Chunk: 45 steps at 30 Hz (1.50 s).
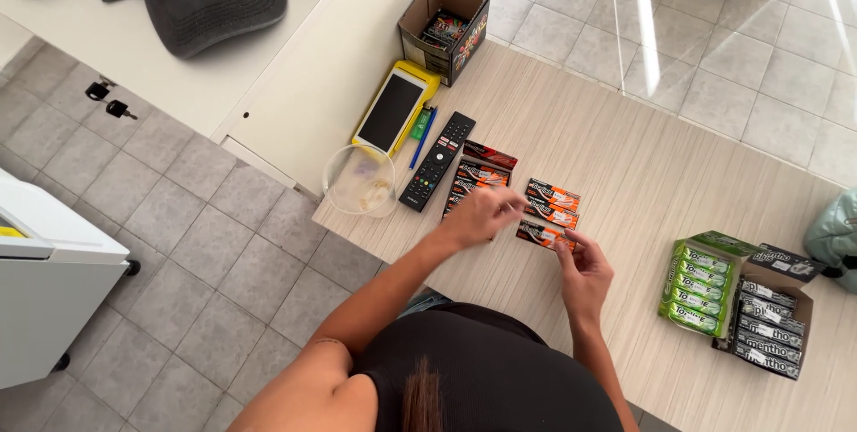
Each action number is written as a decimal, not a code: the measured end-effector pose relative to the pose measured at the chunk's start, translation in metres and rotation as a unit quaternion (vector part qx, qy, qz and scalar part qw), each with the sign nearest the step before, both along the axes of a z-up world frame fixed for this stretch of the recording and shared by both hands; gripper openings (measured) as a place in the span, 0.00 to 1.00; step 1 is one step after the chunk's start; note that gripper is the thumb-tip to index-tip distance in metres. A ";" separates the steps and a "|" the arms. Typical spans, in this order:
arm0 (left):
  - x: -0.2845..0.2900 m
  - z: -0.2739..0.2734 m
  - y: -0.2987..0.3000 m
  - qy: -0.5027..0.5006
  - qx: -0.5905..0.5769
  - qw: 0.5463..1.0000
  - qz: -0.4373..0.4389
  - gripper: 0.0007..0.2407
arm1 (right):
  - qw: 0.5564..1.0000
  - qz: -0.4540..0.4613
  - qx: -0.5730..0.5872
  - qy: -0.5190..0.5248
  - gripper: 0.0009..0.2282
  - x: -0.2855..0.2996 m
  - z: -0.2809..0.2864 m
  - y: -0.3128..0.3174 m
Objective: Organizing small merchandise packets into display boxes on a counter.
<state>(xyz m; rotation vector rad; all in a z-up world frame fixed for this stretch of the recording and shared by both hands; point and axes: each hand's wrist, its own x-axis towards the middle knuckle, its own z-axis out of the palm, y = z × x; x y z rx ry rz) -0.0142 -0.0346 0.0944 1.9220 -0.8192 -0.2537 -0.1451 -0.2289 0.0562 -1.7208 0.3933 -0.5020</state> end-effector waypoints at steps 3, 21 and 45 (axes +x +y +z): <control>0.034 -0.071 0.013 -0.175 0.206 0.959 0.081 0.12 | 0.998 0.005 -0.045 0.050 0.10 0.004 -0.019 -0.004; 0.040 -0.079 0.004 -0.371 0.273 0.863 0.208 0.16 | 0.957 -0.030 -0.273 0.097 0.07 0.020 -0.001 0.008; -0.013 0.013 -0.011 -0.549 0.062 0.811 0.194 0.06 | 0.924 0.057 -0.321 -0.202 0.13 0.043 0.030 0.014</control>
